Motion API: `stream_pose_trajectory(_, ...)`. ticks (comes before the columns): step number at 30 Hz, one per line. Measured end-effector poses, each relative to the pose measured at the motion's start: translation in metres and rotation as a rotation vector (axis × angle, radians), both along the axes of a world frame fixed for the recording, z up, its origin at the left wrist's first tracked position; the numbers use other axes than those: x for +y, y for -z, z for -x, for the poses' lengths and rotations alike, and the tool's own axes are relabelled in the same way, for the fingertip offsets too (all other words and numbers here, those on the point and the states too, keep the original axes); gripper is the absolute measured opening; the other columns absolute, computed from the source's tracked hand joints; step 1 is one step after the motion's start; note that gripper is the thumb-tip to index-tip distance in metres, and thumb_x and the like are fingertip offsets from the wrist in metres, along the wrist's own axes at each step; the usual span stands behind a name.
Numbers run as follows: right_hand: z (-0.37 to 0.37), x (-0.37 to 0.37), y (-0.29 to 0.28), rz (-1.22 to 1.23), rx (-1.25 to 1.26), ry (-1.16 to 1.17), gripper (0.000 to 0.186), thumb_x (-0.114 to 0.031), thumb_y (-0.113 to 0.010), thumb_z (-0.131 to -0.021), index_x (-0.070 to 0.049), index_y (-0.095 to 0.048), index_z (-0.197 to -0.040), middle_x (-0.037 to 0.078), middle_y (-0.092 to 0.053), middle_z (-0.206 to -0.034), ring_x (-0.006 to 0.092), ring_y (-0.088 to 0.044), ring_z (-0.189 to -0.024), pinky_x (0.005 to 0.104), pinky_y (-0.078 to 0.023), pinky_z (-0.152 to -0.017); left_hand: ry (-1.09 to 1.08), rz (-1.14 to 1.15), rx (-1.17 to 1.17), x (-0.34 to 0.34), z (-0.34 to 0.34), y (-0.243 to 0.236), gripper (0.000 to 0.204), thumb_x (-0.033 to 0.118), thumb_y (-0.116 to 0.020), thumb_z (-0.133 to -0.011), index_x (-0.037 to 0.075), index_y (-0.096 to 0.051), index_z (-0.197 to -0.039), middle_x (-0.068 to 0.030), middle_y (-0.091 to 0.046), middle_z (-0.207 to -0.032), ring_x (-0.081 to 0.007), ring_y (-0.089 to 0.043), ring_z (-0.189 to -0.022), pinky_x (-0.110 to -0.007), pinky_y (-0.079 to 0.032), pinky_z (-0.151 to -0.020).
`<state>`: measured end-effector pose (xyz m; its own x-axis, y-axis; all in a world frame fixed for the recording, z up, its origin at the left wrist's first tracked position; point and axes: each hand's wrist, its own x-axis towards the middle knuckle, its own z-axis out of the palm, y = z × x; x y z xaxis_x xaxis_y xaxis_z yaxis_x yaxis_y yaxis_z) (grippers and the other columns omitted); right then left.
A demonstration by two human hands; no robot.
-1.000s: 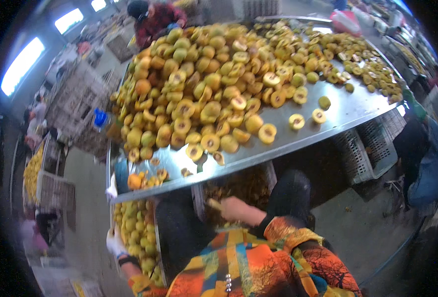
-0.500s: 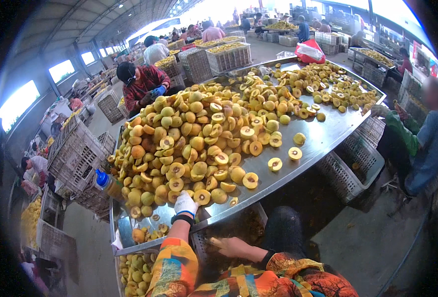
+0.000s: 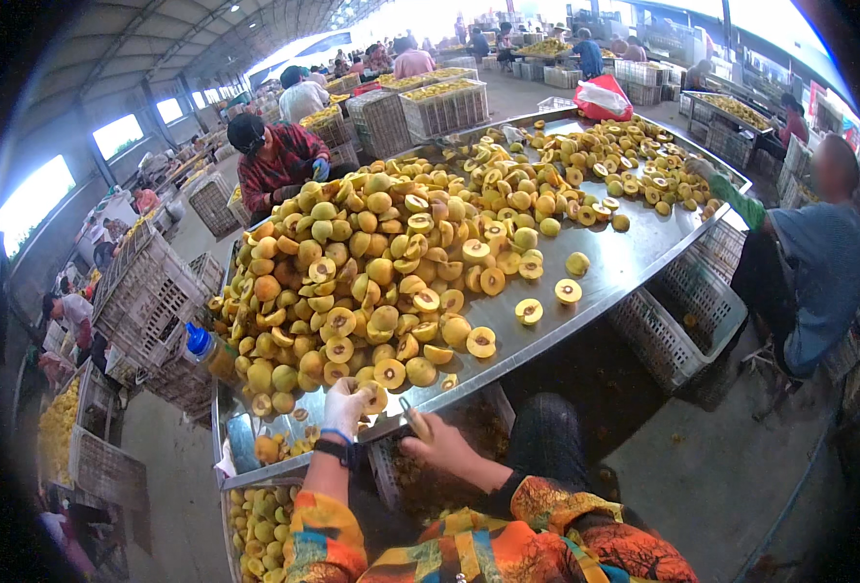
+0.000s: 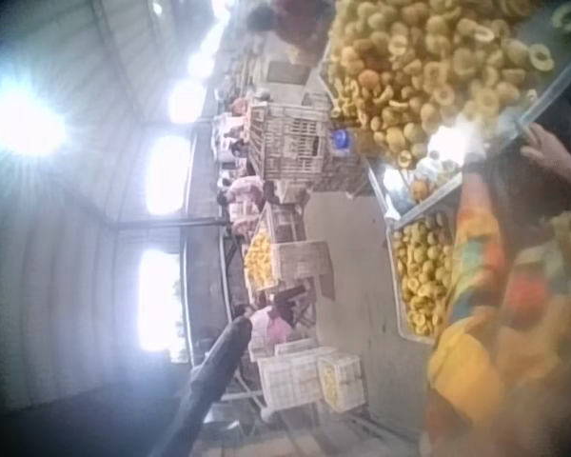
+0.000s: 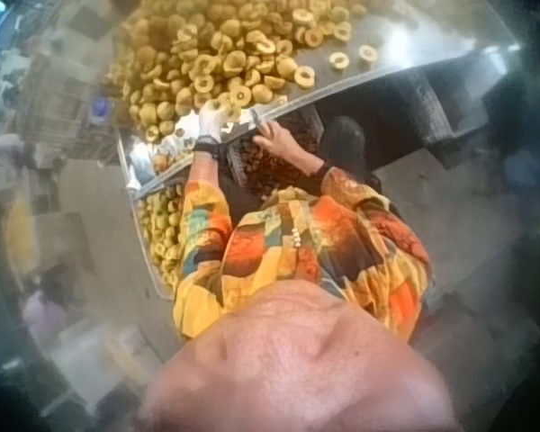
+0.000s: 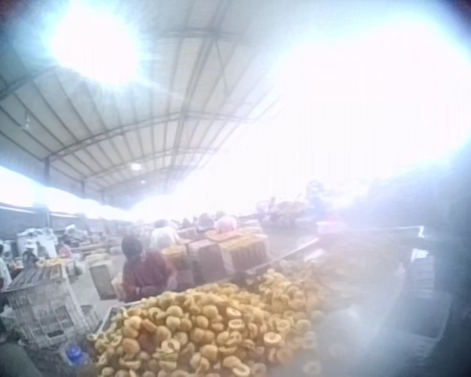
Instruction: The person sits at a metal table and repeatedly picks up yellow fruit, cuts them in half with a knife, and removes the pits by hand. The pitted halves are placed on the table surface while the pits are discarded into a container below.
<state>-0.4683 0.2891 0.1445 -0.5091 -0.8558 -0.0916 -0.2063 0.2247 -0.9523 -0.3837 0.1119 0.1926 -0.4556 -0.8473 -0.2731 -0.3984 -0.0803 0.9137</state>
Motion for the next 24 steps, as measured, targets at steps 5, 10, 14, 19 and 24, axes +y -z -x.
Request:
stream_pose_trajectory(5, -0.001, -0.025, -0.019, 0.342, -0.144, 0.007, 0.046, -0.023, -0.063, -0.083, -0.002, -0.046, -0.121, 0.005, -0.058, -0.082, 0.0076, -0.051, -0.062, 0.0224, -0.045, -0.056, -0.044, -0.089, 0.45, 0.064, -0.027, -0.003, 0.023, 0.014, -0.068, -0.08, 0.0, -0.052, -0.089, -0.007, -0.06, -0.08, -0.0111, -0.058, -0.068, -0.021, -0.046, -0.058)
stream_pose_trajectory(10, 0.002, -0.029, -0.027, 0.393, 0.087, -0.234, 0.048, -0.03, -0.065, -0.081, -0.001, -0.05, -0.117, 0.015, -0.063, -0.087, 0.0225, -0.059, -0.077, 0.0344, -0.048, -0.071, 0.024, -0.433, 0.757, 0.089, -0.053, -0.025, 0.038, 0.041, -0.052, -0.09, 0.005, -0.054, -0.102, -0.0056, -0.057, -0.096, -0.0128, -0.057, -0.084, -0.025, -0.048, -0.071)
stream_pose_trajectory(14, -0.002, -0.035, -0.04, 0.081, 0.281, -0.208, 0.054, -0.037, -0.065, -0.079, 0.0, -0.047, -0.114, 0.026, -0.06, -0.085, 0.0394, -0.06, -0.079, 0.0396, -0.048, -0.068, -0.029, -0.629, 0.731, 0.082, -0.051, -0.014, 0.04, 0.041, -0.041, -0.093, 0.005, -0.054, -0.106, -0.006, -0.058, -0.1, -0.0161, -0.058, -0.089, -0.027, -0.048, -0.074)
stream_pose_trajectory(19, -0.012, -0.012, -0.046, -0.07, 0.353, -0.231, 0.039, -0.03, -0.062, -0.081, 0.003, -0.044, -0.092, 0.028, -0.058, -0.075, 0.0442, -0.057, -0.073, 0.0454, -0.046, -0.062, -0.292, -0.581, 0.848, 0.083, -0.057, -0.014, 0.033, 0.035, -0.043, -0.092, 0.004, -0.053, -0.1, -0.0087, -0.059, -0.087, -0.0206, -0.06, -0.074, -0.031, -0.05, -0.062)
stream_pose_trajectory(24, -0.035, -0.004, -0.043, -0.15, 0.37, -0.301, 0.033, -0.027, -0.059, -0.083, 0.001, -0.042, -0.089, 0.027, -0.057, -0.073, 0.0454, -0.056, -0.071, 0.0484, -0.044, -0.063, -0.279, -0.407, 0.849, 0.08, -0.062, 0.017, 0.034, 0.035, -0.046, -0.091, 0.004, -0.051, -0.104, -0.0071, -0.055, -0.093, -0.0169, -0.055, -0.088, -0.03, -0.046, -0.075)
